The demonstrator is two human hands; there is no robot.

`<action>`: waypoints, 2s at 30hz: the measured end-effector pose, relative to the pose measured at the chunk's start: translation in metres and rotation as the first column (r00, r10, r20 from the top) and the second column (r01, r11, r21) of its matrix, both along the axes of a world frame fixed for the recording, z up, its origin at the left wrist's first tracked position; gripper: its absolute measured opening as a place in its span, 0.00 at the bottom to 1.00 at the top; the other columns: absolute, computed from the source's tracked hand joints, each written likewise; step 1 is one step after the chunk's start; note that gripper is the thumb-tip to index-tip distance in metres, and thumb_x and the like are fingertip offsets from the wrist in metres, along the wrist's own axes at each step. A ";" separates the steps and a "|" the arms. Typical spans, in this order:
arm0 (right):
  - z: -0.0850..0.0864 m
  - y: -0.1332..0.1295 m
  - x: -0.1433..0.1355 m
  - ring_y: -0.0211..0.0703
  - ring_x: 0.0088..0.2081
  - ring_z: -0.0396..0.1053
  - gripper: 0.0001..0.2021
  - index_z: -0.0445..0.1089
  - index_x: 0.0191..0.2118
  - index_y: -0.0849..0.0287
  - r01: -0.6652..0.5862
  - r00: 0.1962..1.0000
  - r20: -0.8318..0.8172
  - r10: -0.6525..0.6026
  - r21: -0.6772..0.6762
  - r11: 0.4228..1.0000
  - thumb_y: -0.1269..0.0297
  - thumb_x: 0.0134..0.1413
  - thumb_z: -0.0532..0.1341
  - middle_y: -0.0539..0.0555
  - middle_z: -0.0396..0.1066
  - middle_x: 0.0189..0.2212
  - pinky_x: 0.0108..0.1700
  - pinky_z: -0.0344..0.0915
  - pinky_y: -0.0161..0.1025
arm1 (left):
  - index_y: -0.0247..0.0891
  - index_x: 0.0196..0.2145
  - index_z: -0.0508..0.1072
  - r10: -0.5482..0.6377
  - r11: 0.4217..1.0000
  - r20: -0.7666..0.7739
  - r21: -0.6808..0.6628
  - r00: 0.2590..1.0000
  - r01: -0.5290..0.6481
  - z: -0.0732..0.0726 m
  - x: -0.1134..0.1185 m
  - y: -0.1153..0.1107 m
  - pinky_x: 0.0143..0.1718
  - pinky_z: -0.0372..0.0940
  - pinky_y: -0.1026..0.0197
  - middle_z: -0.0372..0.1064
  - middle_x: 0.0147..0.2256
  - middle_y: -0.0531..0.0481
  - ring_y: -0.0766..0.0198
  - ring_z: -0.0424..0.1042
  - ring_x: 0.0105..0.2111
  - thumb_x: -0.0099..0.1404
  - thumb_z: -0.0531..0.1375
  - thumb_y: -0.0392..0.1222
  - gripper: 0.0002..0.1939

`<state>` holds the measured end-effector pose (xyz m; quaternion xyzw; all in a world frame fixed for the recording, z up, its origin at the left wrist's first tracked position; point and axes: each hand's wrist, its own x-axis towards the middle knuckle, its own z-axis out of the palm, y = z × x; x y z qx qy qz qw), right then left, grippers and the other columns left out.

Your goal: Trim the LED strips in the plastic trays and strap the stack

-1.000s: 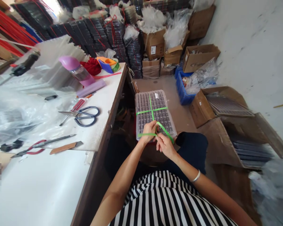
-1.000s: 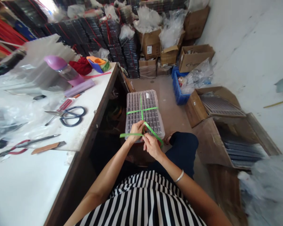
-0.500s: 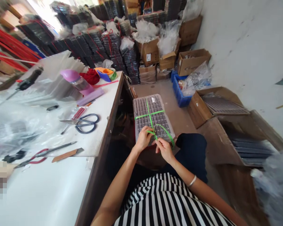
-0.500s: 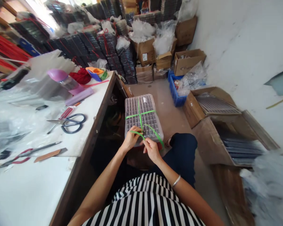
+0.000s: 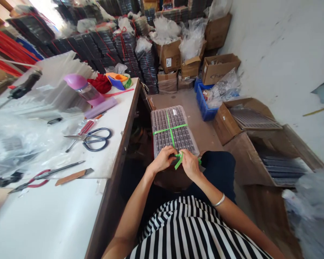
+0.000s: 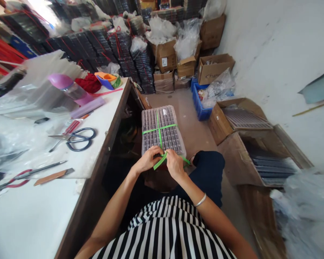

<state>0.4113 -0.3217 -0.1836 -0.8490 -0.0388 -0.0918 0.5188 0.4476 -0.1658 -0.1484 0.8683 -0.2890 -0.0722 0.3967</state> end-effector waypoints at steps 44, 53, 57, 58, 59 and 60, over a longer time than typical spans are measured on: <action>-0.022 -0.009 -0.022 0.36 0.24 0.61 0.09 0.57 0.33 0.55 0.127 0.966 -0.255 -0.035 0.353 0.927 0.58 0.51 0.58 0.45 0.60 0.22 0.30 0.56 0.33 | 0.38 0.28 0.63 0.090 0.975 0.179 0.183 0.980 -0.123 -0.018 -0.011 0.005 0.40 0.54 0.56 0.62 0.33 0.47 0.59 0.57 0.36 0.70 0.47 0.38 0.14; -0.045 -0.016 -0.032 0.42 0.29 0.69 0.08 0.61 0.35 0.56 0.044 0.998 -0.056 -0.040 0.066 0.997 0.58 0.58 0.53 0.52 0.70 0.28 0.35 0.61 0.36 | 0.37 0.27 0.65 0.207 0.966 0.154 0.128 0.966 -0.227 -0.001 -0.021 -0.001 0.41 0.60 0.59 0.63 0.34 0.47 0.61 0.62 0.37 0.67 0.53 0.38 0.10; -0.049 -0.015 -0.032 0.43 0.31 0.71 0.11 0.67 0.34 0.57 0.022 0.999 -0.034 -0.023 -0.019 1.000 0.59 0.60 0.51 0.55 0.73 0.30 0.37 0.61 0.37 | 0.37 0.25 0.64 0.175 0.973 0.053 0.141 0.983 -0.181 0.003 -0.036 -0.013 0.34 0.60 0.64 0.63 0.29 0.51 0.66 0.64 0.31 0.64 0.55 0.35 0.09; -0.050 -0.015 -0.030 0.44 0.32 0.71 0.11 0.67 0.34 0.57 0.027 0.999 -0.038 -0.029 -0.038 0.999 0.59 0.60 0.51 0.56 0.74 0.30 0.37 0.61 0.37 | 0.37 0.24 0.64 0.164 0.974 0.025 0.153 0.986 -0.166 0.003 -0.037 -0.015 0.32 0.59 0.64 0.62 0.28 0.52 0.66 0.63 0.28 0.63 0.56 0.34 0.09; -0.051 -0.015 -0.029 0.44 0.32 0.71 0.12 0.68 0.33 0.58 0.033 0.998 -0.043 -0.036 -0.056 0.998 0.60 0.60 0.51 0.57 0.74 0.30 0.37 0.61 0.37 | 0.38 0.23 0.63 0.163 0.973 0.002 0.164 0.987 -0.161 0.003 -0.038 -0.017 0.31 0.57 0.64 0.62 0.27 0.53 0.67 0.62 0.27 0.61 0.56 0.32 0.09; -0.051 -0.015 -0.027 0.44 0.32 0.71 0.12 0.68 0.33 0.58 0.039 0.998 -0.050 -0.042 -0.072 0.997 0.60 0.60 0.50 0.57 0.74 0.30 0.37 0.61 0.37 | 0.38 0.23 0.63 0.172 0.971 -0.017 0.174 0.985 -0.167 0.002 -0.038 -0.018 0.30 0.56 0.64 0.61 0.27 0.53 0.67 0.61 0.26 0.60 0.56 0.30 0.09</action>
